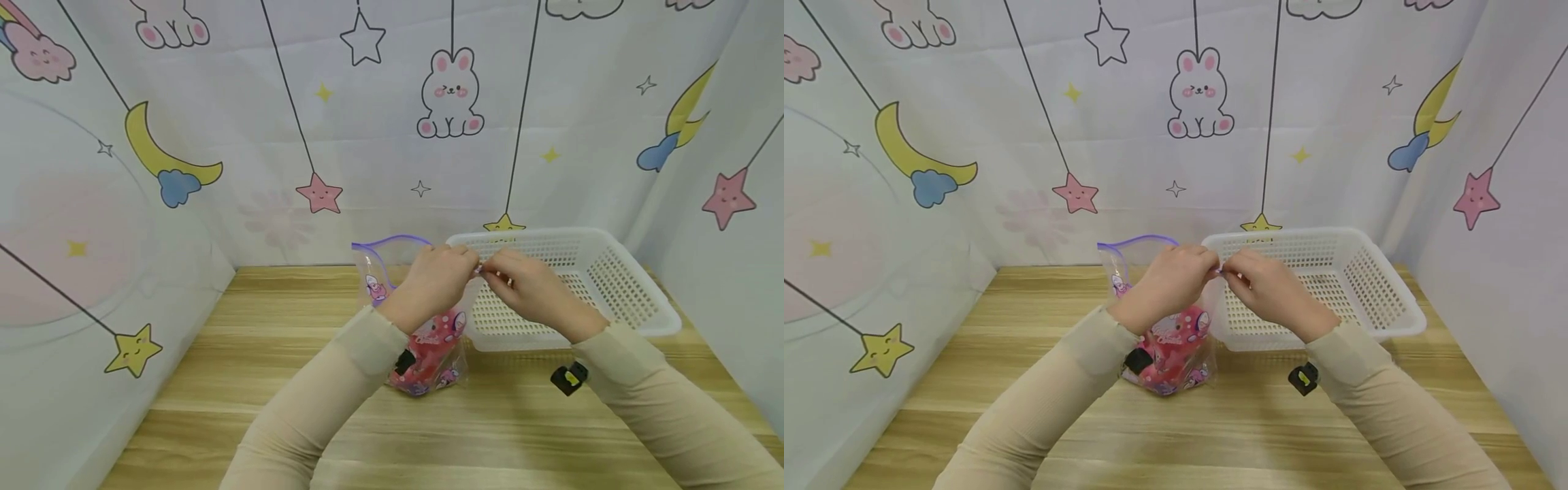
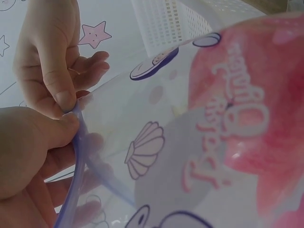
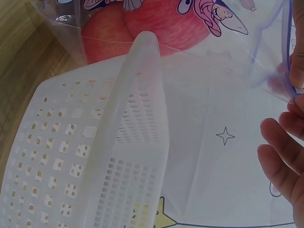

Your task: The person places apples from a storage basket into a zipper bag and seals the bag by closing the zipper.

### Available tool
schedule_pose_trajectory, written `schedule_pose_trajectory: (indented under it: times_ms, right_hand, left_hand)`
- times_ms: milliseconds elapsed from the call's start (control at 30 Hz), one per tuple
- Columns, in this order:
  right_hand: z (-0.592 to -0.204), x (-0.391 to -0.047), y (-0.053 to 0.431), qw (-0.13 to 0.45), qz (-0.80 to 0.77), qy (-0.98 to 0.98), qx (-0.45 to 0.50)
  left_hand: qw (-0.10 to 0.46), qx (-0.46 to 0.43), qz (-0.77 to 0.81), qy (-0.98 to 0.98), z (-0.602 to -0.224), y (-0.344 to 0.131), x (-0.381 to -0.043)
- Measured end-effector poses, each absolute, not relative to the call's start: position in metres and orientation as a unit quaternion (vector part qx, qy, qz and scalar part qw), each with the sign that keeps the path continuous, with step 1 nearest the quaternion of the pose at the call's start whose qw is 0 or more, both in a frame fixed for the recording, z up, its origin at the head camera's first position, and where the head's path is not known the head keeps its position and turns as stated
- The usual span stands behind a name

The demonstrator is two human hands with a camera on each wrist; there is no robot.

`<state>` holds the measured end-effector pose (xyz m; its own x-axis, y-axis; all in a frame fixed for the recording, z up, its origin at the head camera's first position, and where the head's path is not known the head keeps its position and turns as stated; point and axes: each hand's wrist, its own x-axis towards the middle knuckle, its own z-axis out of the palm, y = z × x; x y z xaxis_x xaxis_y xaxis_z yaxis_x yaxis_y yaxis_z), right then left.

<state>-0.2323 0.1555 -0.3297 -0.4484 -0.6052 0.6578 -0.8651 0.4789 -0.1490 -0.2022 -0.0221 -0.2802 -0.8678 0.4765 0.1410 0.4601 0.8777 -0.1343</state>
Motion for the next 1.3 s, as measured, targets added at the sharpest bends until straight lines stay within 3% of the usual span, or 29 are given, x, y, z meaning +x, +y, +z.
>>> schedule_pose_trajectory:
  times_ms: [567, 1300]
  right_hand:
    - [-0.332, -0.231, 0.156, 0.269, 0.243, -0.817, 0.448]
    - [-0.330, -0.229, 0.156, 0.257, 0.245, -0.826, 0.438]
  left_hand:
    - [0.094, -0.255, 0.054, -0.961, -0.281, -0.032, -0.201]
    - [0.064, -0.247, 0.058, -0.965, -0.278, -0.040, -0.202]
